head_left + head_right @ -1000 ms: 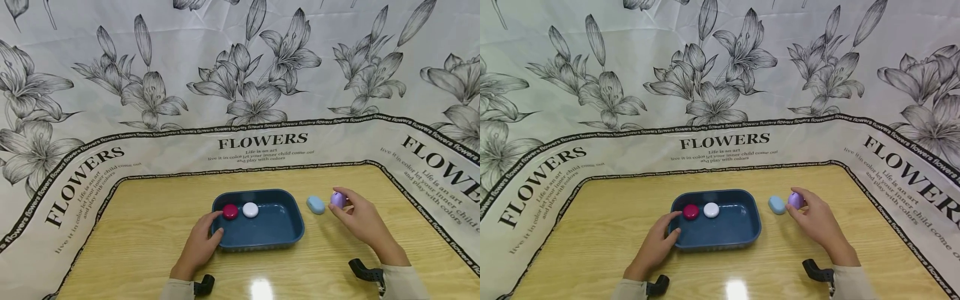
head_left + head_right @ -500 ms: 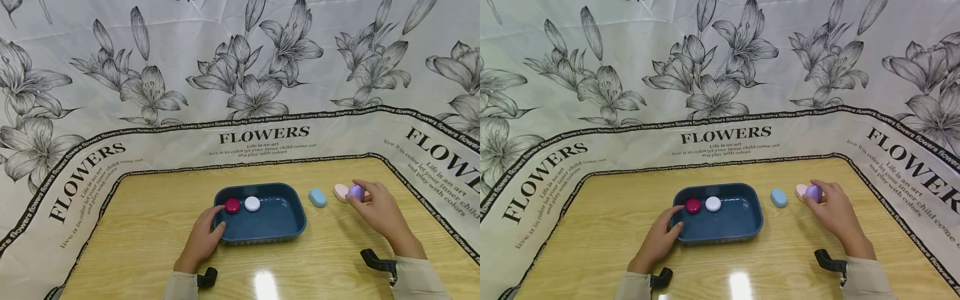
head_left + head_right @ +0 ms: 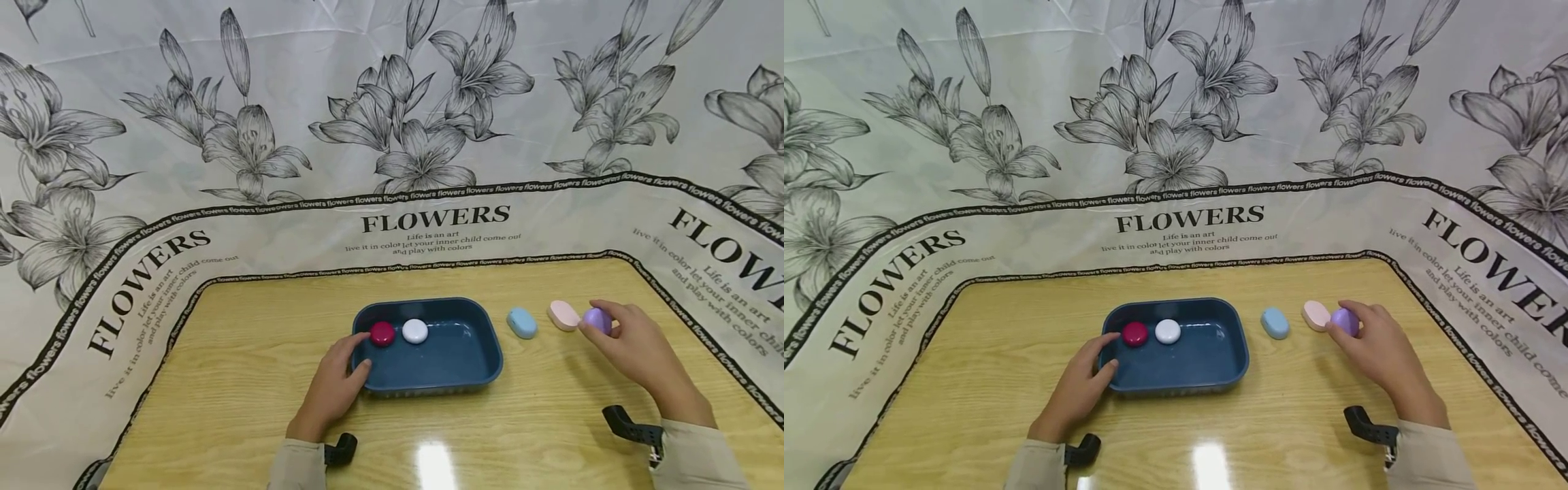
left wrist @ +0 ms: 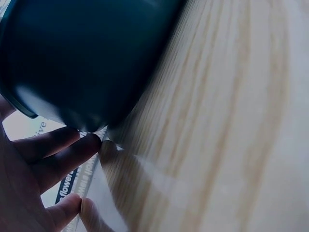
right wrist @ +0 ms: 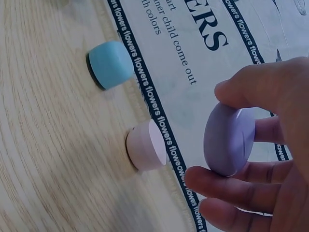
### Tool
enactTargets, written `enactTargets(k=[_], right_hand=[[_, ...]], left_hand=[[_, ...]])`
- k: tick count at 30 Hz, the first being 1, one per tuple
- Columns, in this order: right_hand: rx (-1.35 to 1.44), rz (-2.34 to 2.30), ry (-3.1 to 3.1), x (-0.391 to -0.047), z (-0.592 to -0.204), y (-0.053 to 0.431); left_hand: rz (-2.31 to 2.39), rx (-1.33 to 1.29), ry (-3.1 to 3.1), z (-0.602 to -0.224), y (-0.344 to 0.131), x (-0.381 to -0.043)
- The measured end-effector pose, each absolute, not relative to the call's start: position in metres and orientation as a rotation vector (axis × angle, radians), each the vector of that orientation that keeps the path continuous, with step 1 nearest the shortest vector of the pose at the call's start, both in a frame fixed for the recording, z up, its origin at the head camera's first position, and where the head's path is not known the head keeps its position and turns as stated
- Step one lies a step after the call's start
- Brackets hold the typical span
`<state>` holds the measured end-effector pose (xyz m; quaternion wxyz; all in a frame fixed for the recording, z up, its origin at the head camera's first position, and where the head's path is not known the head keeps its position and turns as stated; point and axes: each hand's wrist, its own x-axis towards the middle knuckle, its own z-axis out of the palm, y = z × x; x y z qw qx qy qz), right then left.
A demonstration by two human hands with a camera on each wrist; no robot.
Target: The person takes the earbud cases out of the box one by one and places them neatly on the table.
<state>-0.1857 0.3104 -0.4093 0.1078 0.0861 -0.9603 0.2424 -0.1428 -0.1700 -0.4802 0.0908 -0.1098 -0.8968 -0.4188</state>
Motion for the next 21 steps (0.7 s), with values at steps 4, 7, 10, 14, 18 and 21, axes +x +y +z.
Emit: enactTargets(k=[4, 7, 10, 14, 18, 21], right_hand=[[0.264, 0.689, -2.837, -0.1859, -0.4093, 0.3135], [0.272, 0.672, -2.848, -0.1862, -0.4091, 0.3154], [0.284, 0.662, -2.867, -0.1873, -0.4102, 0.3174], [0.281, 0.664, -2.917, -0.1889, -0.4137, 0.3191], [0.245, 0.662, -2.976, -0.1885, -0.4168, 0.3206], [0.225, 0.647, -3.01, -0.1879, -0.4179, 0.3212]], left_hand=[[-1.258, -0.329, -2.658, -0.4776, -0.1689, -0.1441], [-1.253, -0.327, -2.66, -0.4759, -0.1685, -0.1452], [-1.247, -0.329, -2.658, -0.4749, -0.1688, -0.1458], [-1.248, -0.317, -2.655, -0.4754, -0.1689, -0.1445], [-1.264, -0.292, -2.674, -0.4768, -0.1684, -0.1416], [-1.273, -0.282, -2.68, -0.4771, -0.1683, -0.1403]])
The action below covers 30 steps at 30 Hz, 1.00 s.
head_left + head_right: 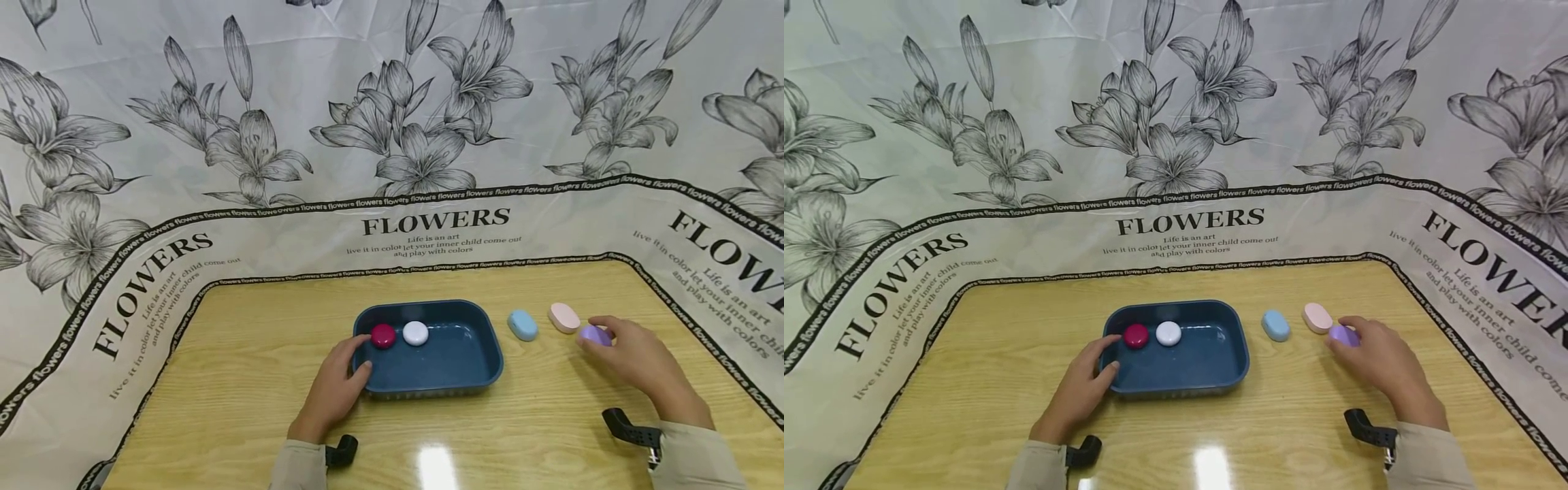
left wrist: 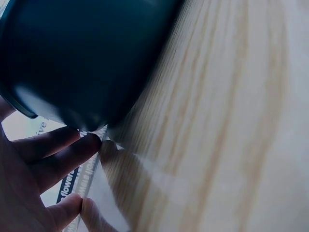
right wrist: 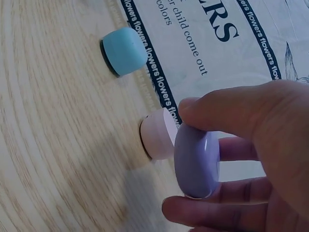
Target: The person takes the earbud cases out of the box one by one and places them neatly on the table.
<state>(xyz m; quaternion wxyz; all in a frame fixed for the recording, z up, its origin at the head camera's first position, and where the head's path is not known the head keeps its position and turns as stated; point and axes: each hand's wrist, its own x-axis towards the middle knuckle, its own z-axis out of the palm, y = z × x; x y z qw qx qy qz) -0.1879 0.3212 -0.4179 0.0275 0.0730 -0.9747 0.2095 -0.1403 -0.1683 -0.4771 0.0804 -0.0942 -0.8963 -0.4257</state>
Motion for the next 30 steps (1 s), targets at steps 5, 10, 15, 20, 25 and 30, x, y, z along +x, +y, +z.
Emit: enactTargets(k=[5, 10, 15, 20, 25, 30], right_hand=[[0.189, 0.609, -3.057, -0.1856, -0.4191, 0.3226], [0.204, 0.593, -3.067, -0.1829, -0.4251, 0.3197], [0.214, 0.579, -3.076, -0.1815, -0.4202, 0.3199], [0.217, 0.557, -3.116, -0.182, -0.4171, 0.3196], [0.233, 0.558, -3.121, -0.1843, -0.4174, 0.3183], [0.238, 0.557, -3.12, -0.1844, -0.4226, 0.3178]], left_hand=[[-1.28, -0.267, -2.678, -0.4757, -0.167, -0.1407], [-1.277, -0.247, -2.687, -0.4755, -0.1681, -0.1371], [-1.274, -0.259, -2.682, -0.4751, -0.1646, -0.1388], [-1.289, -0.257, -2.679, -0.4742, -0.1636, -0.1391], [-1.297, -0.242, -2.68, -0.4735, -0.1638, -0.1394], [-1.297, -0.236, -2.69, -0.4747, -0.1648, -0.1381]])
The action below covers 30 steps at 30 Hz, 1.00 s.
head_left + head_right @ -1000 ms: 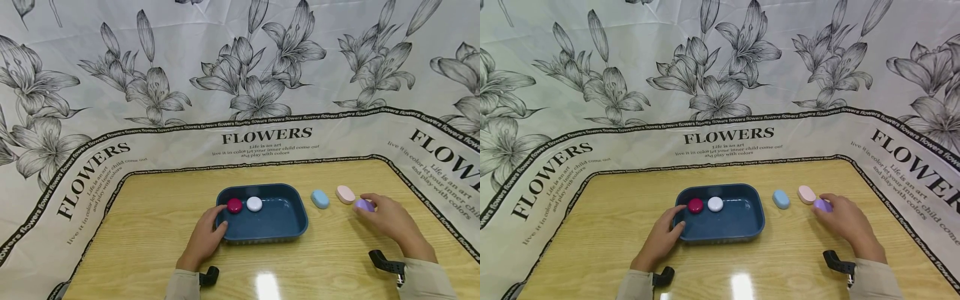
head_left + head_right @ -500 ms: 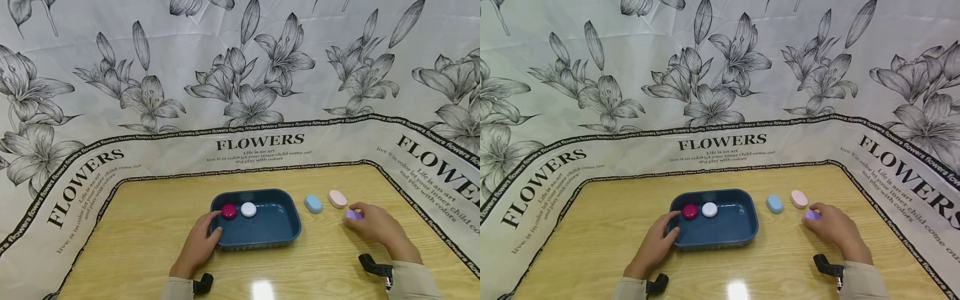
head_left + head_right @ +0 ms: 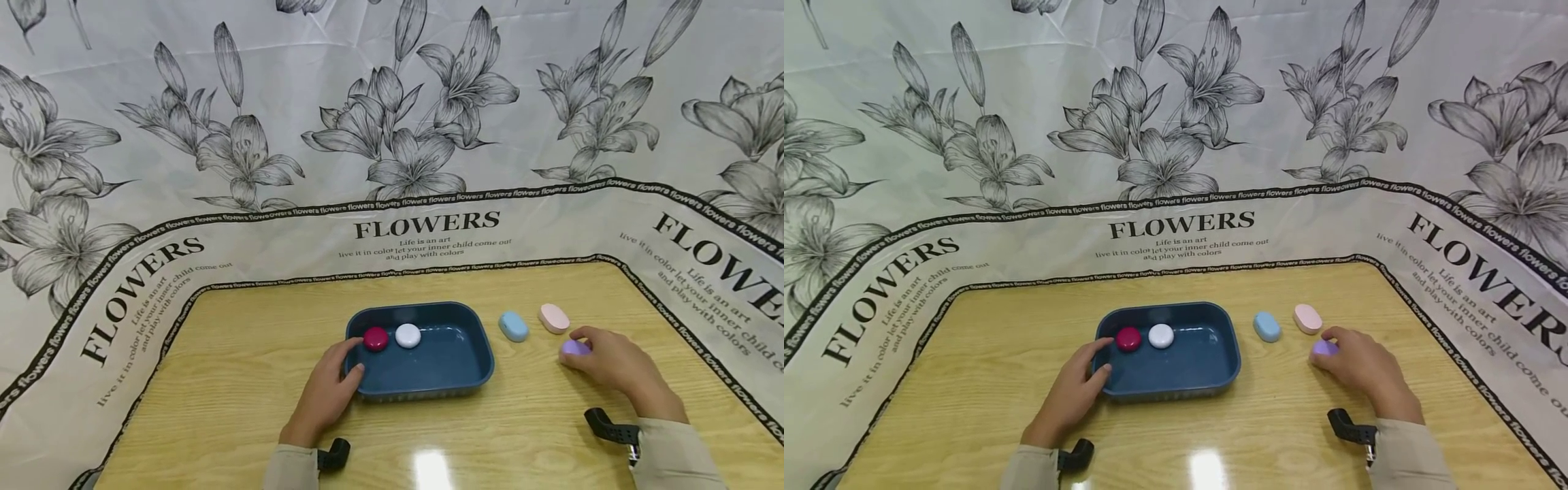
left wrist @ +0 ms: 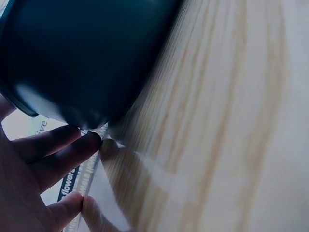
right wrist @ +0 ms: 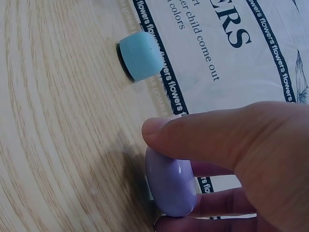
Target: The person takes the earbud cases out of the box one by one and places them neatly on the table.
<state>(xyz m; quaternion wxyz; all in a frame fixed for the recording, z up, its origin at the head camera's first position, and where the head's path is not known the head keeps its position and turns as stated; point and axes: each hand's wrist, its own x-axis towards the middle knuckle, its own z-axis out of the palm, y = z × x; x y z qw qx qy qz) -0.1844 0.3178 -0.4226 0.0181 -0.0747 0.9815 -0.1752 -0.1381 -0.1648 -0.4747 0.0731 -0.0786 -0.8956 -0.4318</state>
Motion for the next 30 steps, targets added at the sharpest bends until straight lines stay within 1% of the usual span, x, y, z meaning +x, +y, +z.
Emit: enactTargets(k=[8, 17, 30], right_hand=[[-0.241, -0.549, 3.051, -0.187, -0.417, 0.318], [-0.274, -0.554, 3.043, -0.195, -0.416, 0.31], [-0.23, -0.542, 3.0, -0.184, -0.42, 0.315]], left_hand=[[-1.297, -0.271, -2.683, -0.472, -0.164, -0.146], [-1.29, -0.237, -2.669, -0.473, -0.17, -0.144], [-1.3, -0.252, -2.693, -0.474, -0.168, -0.138]])
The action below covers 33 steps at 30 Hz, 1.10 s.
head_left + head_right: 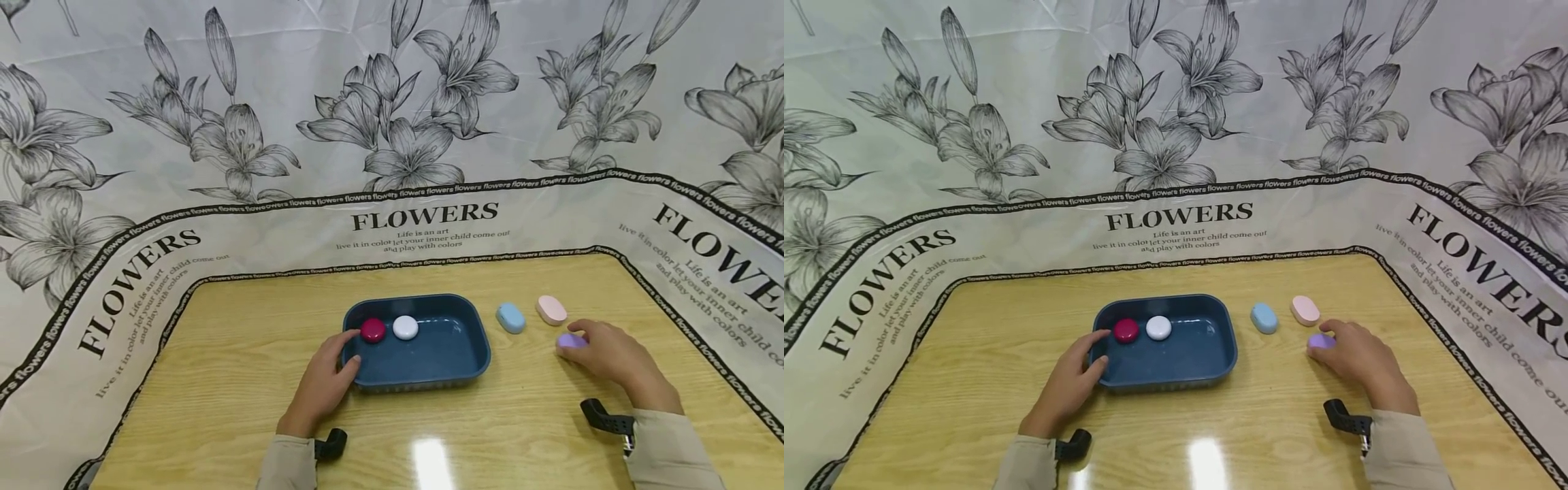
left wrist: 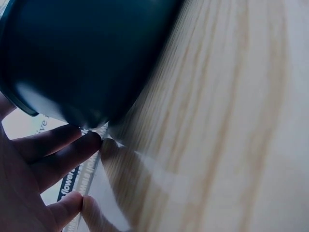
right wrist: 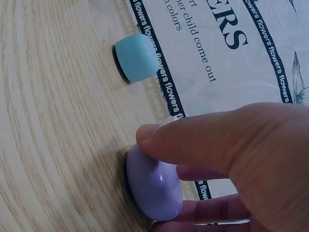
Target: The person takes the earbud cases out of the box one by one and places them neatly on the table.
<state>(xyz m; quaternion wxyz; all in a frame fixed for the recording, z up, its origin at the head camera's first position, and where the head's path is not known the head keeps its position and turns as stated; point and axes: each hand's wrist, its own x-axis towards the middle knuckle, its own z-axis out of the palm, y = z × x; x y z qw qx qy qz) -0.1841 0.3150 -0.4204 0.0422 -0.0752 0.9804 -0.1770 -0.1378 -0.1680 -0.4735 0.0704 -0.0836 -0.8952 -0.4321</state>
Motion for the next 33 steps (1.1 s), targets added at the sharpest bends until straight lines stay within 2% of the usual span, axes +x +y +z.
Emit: enactTargets(k=[18, 33], right_hand=[[-0.196, -0.534, 2.967, -0.182, -0.416, 0.316], [-0.004, -0.516, 2.952, -0.182, -0.404, 0.318]], left_hand=[[-1.278, -0.25, -2.695, -0.475, -0.17, -0.136], [-1.28, -0.267, -2.693, -0.473, -0.168, -0.138]])
